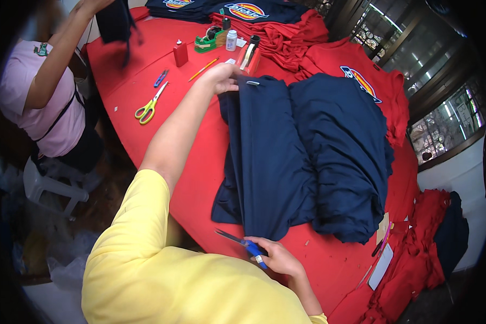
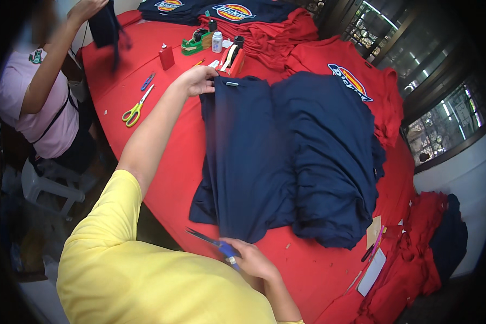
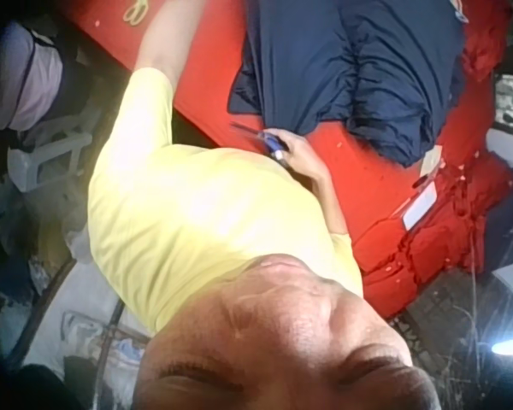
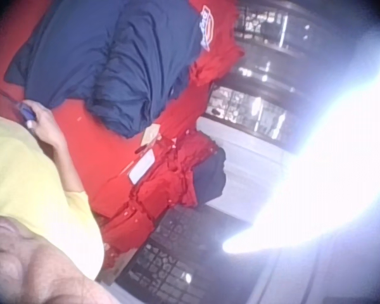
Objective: The person uses shears to cut excess material from dark t-shirts, kemudian spreads and folds the shirts one by one on a large work table.
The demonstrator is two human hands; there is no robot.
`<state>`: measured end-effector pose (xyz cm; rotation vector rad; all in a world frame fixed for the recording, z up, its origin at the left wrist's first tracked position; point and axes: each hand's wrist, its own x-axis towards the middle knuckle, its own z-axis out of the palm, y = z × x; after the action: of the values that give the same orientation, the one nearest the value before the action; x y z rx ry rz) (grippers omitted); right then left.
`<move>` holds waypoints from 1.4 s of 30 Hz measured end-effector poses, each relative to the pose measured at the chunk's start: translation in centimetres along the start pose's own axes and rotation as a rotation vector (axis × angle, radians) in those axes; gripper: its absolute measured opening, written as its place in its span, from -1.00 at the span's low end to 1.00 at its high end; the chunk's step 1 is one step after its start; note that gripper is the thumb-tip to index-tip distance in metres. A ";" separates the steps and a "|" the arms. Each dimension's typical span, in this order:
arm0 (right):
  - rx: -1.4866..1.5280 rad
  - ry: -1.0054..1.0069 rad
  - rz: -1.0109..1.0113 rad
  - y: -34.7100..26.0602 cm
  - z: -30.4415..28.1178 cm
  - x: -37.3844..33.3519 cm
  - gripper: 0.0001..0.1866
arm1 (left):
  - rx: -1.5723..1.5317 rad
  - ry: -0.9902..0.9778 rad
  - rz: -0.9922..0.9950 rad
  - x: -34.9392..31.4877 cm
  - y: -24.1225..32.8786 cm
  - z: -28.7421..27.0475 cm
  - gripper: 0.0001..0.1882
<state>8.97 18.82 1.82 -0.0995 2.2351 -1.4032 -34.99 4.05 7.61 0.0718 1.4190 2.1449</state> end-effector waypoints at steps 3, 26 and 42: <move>0.299 -0.019 0.044 1.1 -0.9 -0.4 -0.38 | -0.041 -0.039 -0.027 0.1 0.8 -0.1 -0.74; 0.911 0.090 0.126 4.6 -1.7 -1.6 -0.26 | 0.009 0.013 0.023 0.7 -0.9 0.5 -0.64; 0.950 0.260 0.025 0.0 -3.3 -1.5 -0.35 | 1.510 0.285 0.317 4.9 2.0 2.8 -0.66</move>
<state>8.80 21.98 3.48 0.4477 1.5012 -2.3968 -38.95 8.19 9.32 0.5746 2.9909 0.7852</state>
